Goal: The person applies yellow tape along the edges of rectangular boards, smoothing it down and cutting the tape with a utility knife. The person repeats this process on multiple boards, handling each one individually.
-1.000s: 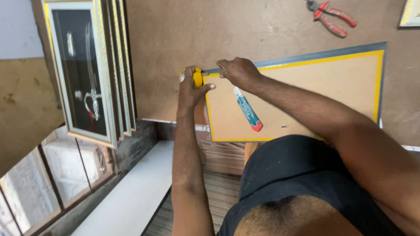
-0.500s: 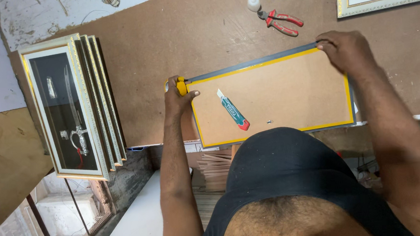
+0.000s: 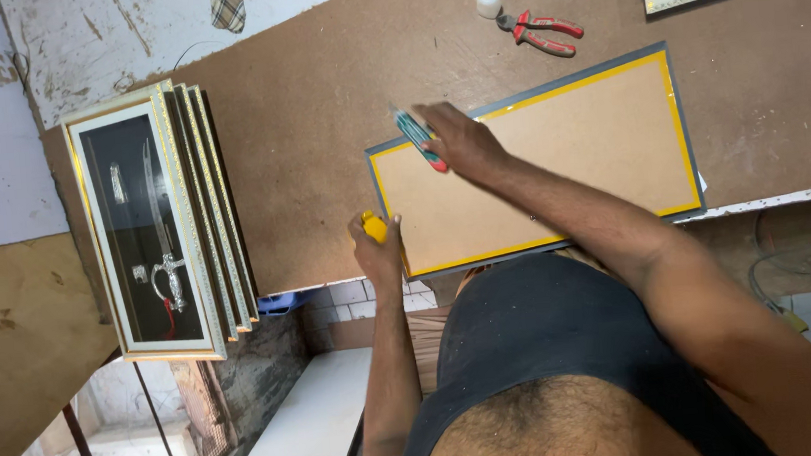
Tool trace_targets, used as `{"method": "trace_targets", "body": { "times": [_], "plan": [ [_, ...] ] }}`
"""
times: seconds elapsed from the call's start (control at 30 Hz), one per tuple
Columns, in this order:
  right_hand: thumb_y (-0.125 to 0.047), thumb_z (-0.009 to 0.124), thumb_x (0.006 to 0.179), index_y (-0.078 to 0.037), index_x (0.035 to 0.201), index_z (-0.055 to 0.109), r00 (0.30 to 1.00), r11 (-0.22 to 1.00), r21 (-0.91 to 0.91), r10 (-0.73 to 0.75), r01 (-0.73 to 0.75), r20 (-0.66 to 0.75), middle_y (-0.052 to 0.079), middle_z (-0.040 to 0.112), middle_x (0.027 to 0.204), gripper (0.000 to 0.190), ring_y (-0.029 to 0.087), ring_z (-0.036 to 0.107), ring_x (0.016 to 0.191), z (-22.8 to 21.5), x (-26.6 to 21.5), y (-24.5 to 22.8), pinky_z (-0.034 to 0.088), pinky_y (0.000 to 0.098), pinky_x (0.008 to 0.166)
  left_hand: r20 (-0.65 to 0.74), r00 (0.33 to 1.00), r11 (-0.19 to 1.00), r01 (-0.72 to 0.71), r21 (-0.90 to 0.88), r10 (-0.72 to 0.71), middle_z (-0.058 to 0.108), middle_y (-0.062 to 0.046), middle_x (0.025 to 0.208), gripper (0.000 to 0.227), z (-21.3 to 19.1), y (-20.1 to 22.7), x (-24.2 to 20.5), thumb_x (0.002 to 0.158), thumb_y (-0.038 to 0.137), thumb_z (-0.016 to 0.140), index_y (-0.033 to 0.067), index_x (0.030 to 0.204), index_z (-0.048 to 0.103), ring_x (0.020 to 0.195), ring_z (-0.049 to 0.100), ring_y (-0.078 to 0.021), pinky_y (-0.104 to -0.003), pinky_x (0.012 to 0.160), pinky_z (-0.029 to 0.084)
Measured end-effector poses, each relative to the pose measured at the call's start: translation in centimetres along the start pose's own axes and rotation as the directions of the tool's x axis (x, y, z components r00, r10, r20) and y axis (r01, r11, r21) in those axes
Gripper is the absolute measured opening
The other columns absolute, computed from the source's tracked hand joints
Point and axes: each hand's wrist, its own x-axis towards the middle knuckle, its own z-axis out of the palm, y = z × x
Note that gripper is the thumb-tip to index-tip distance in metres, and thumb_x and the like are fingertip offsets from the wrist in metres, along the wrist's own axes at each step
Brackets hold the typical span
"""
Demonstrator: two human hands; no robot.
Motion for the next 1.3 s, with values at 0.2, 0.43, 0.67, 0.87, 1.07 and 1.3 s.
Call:
{"method": "trace_targets", "body": {
  "times": [0.2,0.43,0.67,0.87,1.07,1.3],
  "plan": [
    [-0.023,0.078,0.099,-0.002,0.149,0.052,0.891,0.911,-0.281,0.166,-0.303,-0.423,0.022,0.051,0.150,0.059,0.041,0.043,0.143,-5.3,-5.3,8.3,0.036,0.0525,0.118,0.050,0.999,0.999,-0.002,-0.050,0.004,0.072,-0.015,0.099,0.053,-3.0,-2.8,-5.4,0.083,0.022,0.085,0.0023,0.123,0.056,0.085,0.071,-0.0236,-0.035,0.076,0.057],
    [-0.041,0.079,0.100,0.006,0.143,0.052,0.635,0.684,-0.157,0.531,-0.712,-0.561,0.034,0.054,0.141,0.070,0.048,0.047,0.136,-12.7,-22.6,15.5,0.036,0.0558,0.119,0.158,0.981,0.985,-0.089,-0.145,0.112,0.071,-0.015,0.111,0.063,-2.9,-4.6,-2.9,0.080,0.021,0.086,-0.0005,0.127,0.049,0.092,0.071,-0.0248,-0.036,0.079,0.057],
    [-0.047,0.081,0.084,0.008,0.140,0.050,0.395,0.494,0.459,0.869,-0.738,-0.298,0.026,0.061,0.129,0.084,0.032,0.064,0.118,-14.3,-21.6,12.8,0.054,0.0420,0.098,0.260,0.961,0.993,0.109,-0.049,-0.093,0.070,-0.020,0.104,0.077,-2.1,-7.0,2.4,0.072,0.038,0.091,-0.0029,0.125,0.052,0.089,0.070,-0.0239,-0.034,0.077,0.058],
    [-0.047,0.074,0.089,0.011,0.138,0.058,0.539,0.311,0.634,0.818,-0.708,0.201,0.024,0.071,0.124,0.077,0.029,0.069,0.113,-18.6,-20.2,10.7,0.055,0.0390,0.092,0.202,0.969,0.962,0.183,-0.205,-0.142,0.066,-0.016,0.103,0.078,-1.5,-6.8,6.5,0.072,0.032,0.096,-0.0037,0.123,0.049,0.084,0.065,-0.0194,-0.032,0.070,0.058],
    [-0.030,0.075,0.086,0.005,0.142,0.054,0.678,0.181,0.875,0.707,-0.448,0.201,0.018,0.068,0.123,0.070,0.029,0.067,0.110,-21.8,-24.1,15.5,0.055,0.0444,0.095,0.297,0.929,0.883,0.321,-0.344,-0.222,0.067,-0.013,0.092,0.064,-1.2,3.1,8.7,0.075,0.021,0.089,0.0001,0.120,0.048,0.073,0.066,-0.0212,-0.037,0.060,0.055],
    [-0.035,0.075,0.084,-0.004,0.162,0.043,0.833,0.191,0.961,0.482,0.202,-0.271,0.015,0.055,0.152,0.089,0.033,0.056,0.139,-25.4,-26.0,12.8,0.047,0.0471,0.119,0.229,0.909,0.536,0.007,-0.844,0.349,0.073,-0.008,0.104,0.036,-4.0,19.7,9.4,0.100,0.030,0.068,0.0127,0.128,0.053,0.087,0.068,-0.0161,-0.031,0.079,0.058]
  ]
}}
